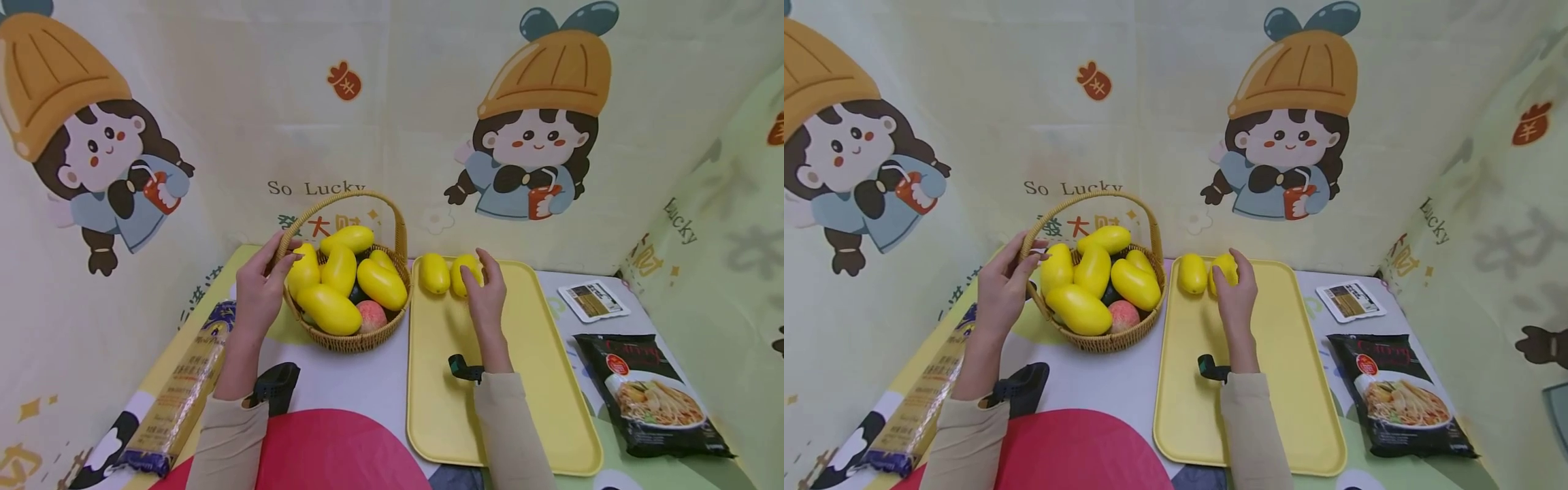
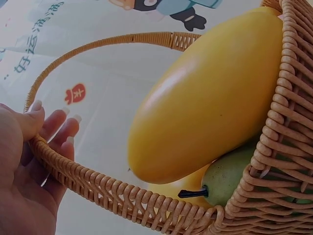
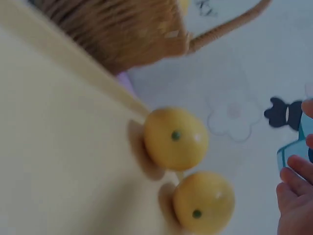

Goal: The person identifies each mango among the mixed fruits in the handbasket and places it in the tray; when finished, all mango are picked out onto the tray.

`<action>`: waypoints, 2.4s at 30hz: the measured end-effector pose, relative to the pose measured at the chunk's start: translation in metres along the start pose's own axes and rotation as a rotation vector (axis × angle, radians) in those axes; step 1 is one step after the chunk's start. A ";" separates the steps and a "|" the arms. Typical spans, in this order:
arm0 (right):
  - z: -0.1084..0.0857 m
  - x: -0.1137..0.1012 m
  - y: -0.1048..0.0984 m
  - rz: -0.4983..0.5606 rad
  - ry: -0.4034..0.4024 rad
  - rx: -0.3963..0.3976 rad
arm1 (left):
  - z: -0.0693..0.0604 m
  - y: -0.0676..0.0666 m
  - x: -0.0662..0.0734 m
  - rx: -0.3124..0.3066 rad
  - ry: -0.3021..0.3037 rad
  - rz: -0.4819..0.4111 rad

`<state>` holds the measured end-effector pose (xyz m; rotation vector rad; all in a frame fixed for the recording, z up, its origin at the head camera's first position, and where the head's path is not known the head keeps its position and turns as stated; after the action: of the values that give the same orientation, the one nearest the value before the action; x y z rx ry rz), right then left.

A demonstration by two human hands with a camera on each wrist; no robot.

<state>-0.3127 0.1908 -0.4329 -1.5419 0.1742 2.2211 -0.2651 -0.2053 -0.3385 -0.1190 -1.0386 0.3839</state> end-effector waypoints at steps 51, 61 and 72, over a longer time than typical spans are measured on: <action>-0.061 -0.059 0.117 -0.532 -0.291 -0.563 | -0.003 -0.002 -0.001 -0.015 -0.013 0.052; -0.053 -0.063 0.110 -0.441 -0.345 -0.530 | -0.001 0.000 0.000 -0.018 -0.008 0.031; -0.046 -0.071 0.096 -0.354 -0.302 -0.514 | -0.001 -0.001 0.001 -0.009 -0.015 0.031</action>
<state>-0.2922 0.0696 -0.3985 -1.3052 -0.7533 2.2629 -0.2634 -0.2057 -0.3380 -0.1406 -1.0543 0.4088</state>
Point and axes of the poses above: each hand's wrist, its own z-axis towards the middle knuckle, its own y-axis out of the palm, x = y × z, the point moved 5 cm from there along z, towards the middle knuckle, and after that the axes turned 1 degree about -y, right-handed, at the moved point
